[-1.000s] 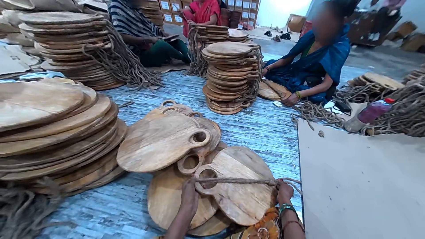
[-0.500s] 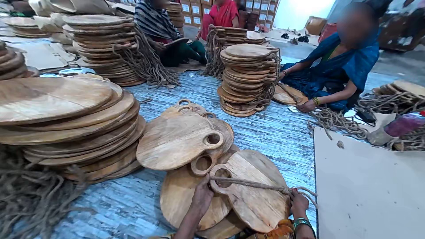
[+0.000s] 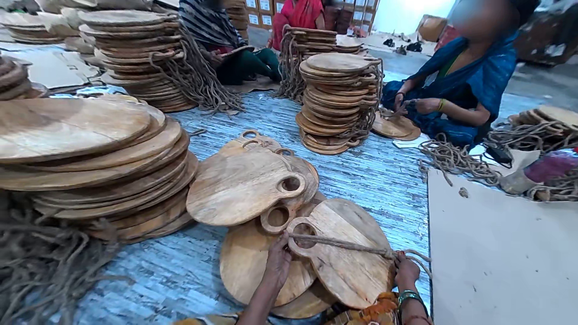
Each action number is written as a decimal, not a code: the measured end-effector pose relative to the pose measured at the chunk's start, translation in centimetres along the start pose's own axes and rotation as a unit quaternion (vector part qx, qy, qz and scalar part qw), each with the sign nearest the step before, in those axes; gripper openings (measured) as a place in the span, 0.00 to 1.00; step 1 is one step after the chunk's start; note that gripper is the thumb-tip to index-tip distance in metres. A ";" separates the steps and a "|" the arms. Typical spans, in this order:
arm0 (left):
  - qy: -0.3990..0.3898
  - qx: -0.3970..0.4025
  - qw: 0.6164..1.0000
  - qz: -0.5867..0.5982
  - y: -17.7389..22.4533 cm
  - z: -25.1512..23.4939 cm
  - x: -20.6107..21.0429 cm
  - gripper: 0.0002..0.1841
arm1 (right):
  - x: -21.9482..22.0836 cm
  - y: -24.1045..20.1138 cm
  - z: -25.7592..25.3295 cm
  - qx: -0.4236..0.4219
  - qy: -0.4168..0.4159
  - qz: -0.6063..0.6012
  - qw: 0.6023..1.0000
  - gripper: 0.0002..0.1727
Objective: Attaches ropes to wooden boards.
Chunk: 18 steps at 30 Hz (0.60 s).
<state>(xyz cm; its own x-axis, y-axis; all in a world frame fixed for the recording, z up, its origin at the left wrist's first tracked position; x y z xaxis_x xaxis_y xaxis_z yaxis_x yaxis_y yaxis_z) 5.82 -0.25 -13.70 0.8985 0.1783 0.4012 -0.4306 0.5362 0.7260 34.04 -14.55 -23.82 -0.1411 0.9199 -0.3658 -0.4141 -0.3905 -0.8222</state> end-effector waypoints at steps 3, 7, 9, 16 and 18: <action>0.016 -0.002 1.000 0.006 0.0 0.1 0.2 0.10 | 0.1 0.1 0.0 -0.012 0.010 0.010 1.000 0.14; 0.042 0.004 0.999 0.007 0.0 0.2 0.7 0.11 | 0.1 -0.1 0.2 -0.015 0.017 0.016 1.000 0.13; 0.048 0.011 0.999 0.006 -0.1 0.2 0.8 0.11 | 0.1 -0.1 0.1 -0.018 0.018 0.023 0.999 0.14; 0.063 0.020 0.998 -0.015 -0.2 0.2 1.2 0.12 | 0.0 0.0 -0.1 -0.017 0.014 0.022 1.000 0.14; 0.059 0.021 0.998 -0.015 -0.1 0.2 1.1 0.12 | 0.1 0.0 -0.1 -0.015 0.014 0.026 0.999 0.14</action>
<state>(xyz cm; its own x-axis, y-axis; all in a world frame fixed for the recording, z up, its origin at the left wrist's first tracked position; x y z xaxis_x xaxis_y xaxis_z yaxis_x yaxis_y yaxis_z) 6.84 -0.26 -13.28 0.9140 0.2598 0.3115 -0.4037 0.5075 0.7612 34.16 -14.45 -23.88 -0.1368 0.8976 -0.4191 -0.3798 -0.4382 -0.8147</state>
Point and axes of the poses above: each hand's wrist, its own z-axis away from the middle knuckle, its own x-axis out of the palm, y = z × x, the point moved 1 cm from there along -z, towards the middle knuckle, and after that the axes turned 3 degrees about y, right-handed, at the moved point
